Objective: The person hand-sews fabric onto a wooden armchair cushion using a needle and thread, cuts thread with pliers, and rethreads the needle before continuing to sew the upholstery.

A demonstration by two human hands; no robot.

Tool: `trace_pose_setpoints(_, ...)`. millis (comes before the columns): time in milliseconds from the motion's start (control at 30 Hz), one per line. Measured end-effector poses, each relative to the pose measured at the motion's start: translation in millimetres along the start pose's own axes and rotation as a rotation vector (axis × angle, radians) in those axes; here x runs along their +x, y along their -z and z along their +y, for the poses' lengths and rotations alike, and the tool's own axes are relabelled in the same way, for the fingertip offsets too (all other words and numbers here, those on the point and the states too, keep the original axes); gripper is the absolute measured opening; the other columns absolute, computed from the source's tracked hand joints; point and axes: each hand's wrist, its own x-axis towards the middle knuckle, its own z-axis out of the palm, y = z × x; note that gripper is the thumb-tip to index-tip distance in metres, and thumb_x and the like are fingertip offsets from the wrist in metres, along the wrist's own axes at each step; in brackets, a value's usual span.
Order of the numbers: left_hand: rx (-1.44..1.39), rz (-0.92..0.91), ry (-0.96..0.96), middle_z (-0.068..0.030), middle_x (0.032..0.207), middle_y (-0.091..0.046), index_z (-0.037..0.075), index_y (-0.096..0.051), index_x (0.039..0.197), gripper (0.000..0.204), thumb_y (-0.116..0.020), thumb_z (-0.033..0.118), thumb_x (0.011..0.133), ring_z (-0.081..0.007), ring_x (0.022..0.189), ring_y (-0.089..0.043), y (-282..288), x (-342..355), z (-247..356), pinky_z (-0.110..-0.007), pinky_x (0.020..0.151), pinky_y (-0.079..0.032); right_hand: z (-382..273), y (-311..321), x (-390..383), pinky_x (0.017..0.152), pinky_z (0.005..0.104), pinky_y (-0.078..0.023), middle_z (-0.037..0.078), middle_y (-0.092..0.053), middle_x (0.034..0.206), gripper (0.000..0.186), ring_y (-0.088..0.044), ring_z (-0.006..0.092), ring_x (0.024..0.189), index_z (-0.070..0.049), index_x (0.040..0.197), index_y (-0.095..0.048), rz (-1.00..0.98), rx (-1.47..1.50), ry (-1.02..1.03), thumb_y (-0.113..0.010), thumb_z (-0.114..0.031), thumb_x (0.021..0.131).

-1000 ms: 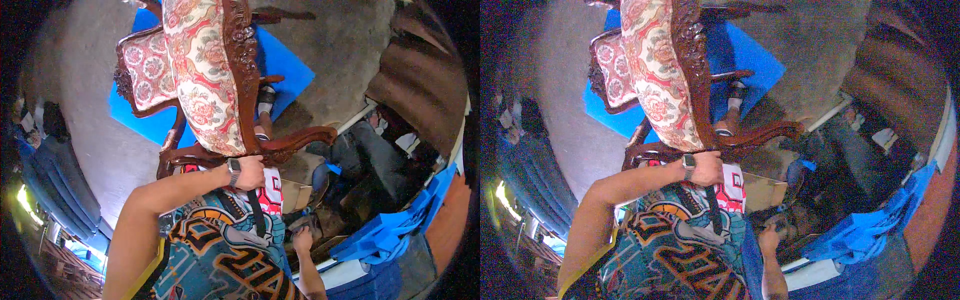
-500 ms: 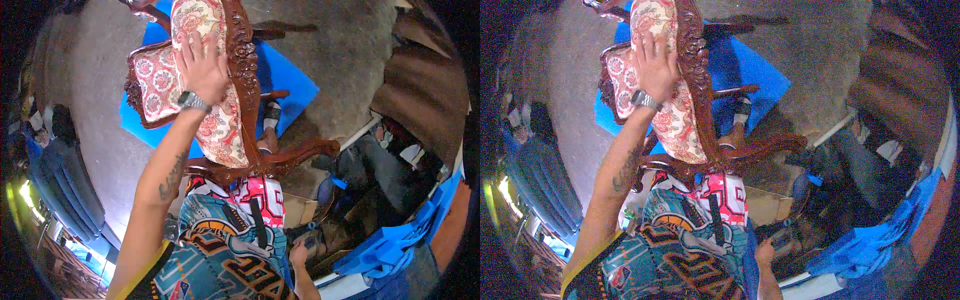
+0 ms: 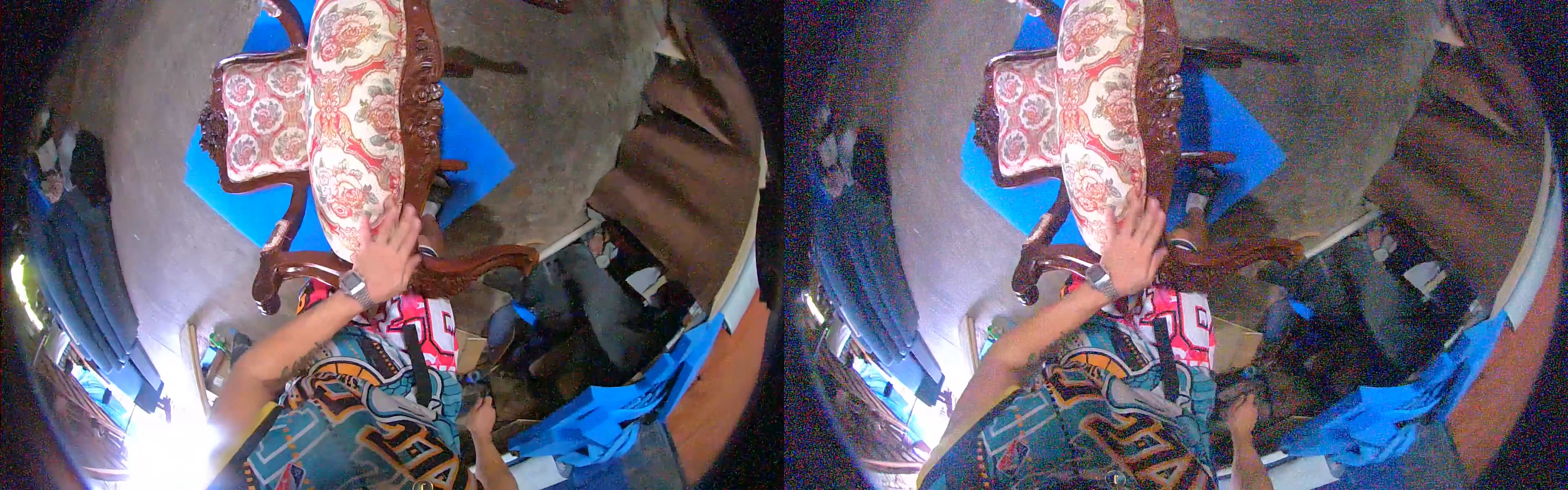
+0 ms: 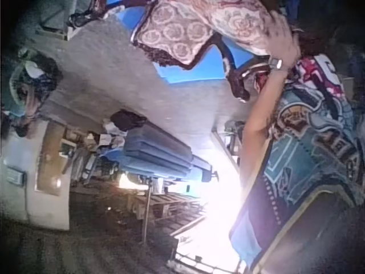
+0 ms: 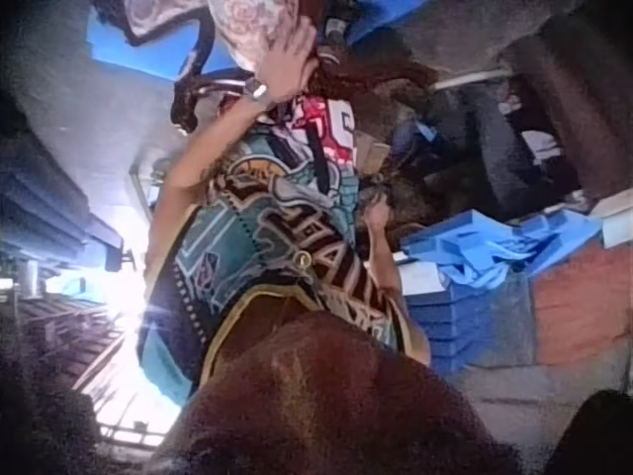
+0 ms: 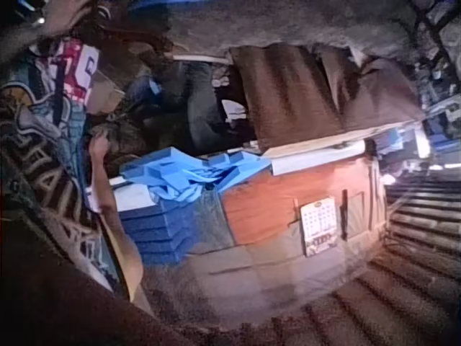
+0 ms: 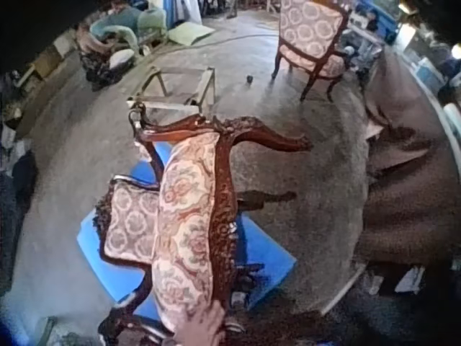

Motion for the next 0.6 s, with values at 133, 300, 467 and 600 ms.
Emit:
trace_pose_setpoints(133,-0.189,0.057,-0.475,-0.0088,0.103,-0.054,0.010,-0.058,0.094,0.030,-0.063,0.034,0.078,-0.0291,0.109,-0.046,-16,-13,1,-0.058,0.103,-0.023,72,-18,38,0.061,0.0525,-0.042,0.027,-0.058,0.074,0.019,-0.056,0.0474,0.071,-0.001,0.090,-0.048,0.114,-0.130,0.190,-0.043,-0.019,0.090)
trace_pose_setpoints(300,-0.393,0.061,-0.538,-0.0029,0.065,-0.046,0.014,-0.052,0.067,0.025,-0.069,0.030,0.075,-0.0197,0.069,-0.053,-1,-15,12,-0.037,0.077,-0.043,53,21,79,0.065,0.0500,-0.043,0.027,-0.059,0.080,0.022,-0.056,0.0456,0.077,0.002,0.090,-0.050,0.194,-0.049,0.124,-0.043,-0.019,0.090)
trace_pose_setpoints(467,-0.845,0.358,0.225,-0.0103,0.079,-0.054,0.007,-0.058,0.082,0.027,-0.075,0.023,0.069,-0.0297,0.074,-0.054,20,-18,30,-0.037,0.062,-0.044,6,87,138,0.067,0.0399,-0.042,0.020,-0.055,0.078,0.021,-0.055,0.0322,0.074,0.001,0.089,-0.047,0.270,0.201,0.260,-0.041,-0.019,0.091)
trace_pose_setpoints(600,-0.443,0.517,0.680,-0.0171,0.092,-0.056,0.002,-0.053,0.098,0.023,-0.060,0.018,0.083,-0.0356,0.085,-0.057,37,0,14,-0.041,0.071,-0.046,-65,124,151,0.057,0.0368,-0.040,0.013,-0.052,0.069,0.017,-0.051,0.0213,0.061,-0.003,0.091,-0.047,0.333,0.173,0.524,-0.044,-0.019,0.094)
